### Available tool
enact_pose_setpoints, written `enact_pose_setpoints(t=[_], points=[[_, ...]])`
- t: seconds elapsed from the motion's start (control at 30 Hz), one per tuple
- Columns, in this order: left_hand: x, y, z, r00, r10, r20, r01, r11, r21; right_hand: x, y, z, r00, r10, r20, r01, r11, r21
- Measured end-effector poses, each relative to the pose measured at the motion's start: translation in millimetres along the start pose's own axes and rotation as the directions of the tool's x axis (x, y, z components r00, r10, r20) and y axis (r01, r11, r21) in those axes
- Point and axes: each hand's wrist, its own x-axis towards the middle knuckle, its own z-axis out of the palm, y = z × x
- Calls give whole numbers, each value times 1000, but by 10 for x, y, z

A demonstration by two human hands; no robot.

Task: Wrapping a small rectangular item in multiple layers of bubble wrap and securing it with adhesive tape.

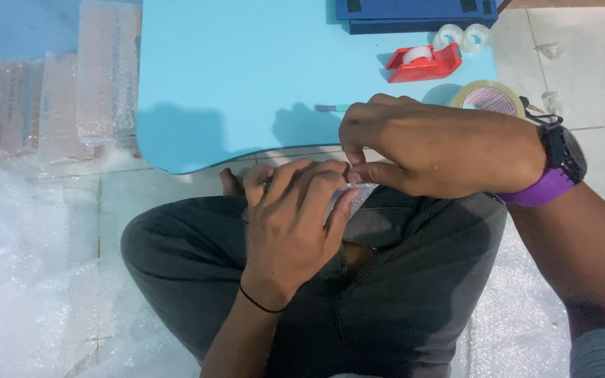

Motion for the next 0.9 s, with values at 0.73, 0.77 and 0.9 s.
enact_pose_setpoints(t=[0.73,0.77,0.9], points=[[62,126,-92,992,-97,-80,81,980,-184,87,-111,14,912,361,192,-325,925,-197],[68,125,-84,992,-99,-83,83,981,-175,91,-120,11,910,366,192,-326,921,-212],[71,123,-70,990,-100,-102,83,983,-162,106,-155,-2,897,397,195,-359,911,-202]])
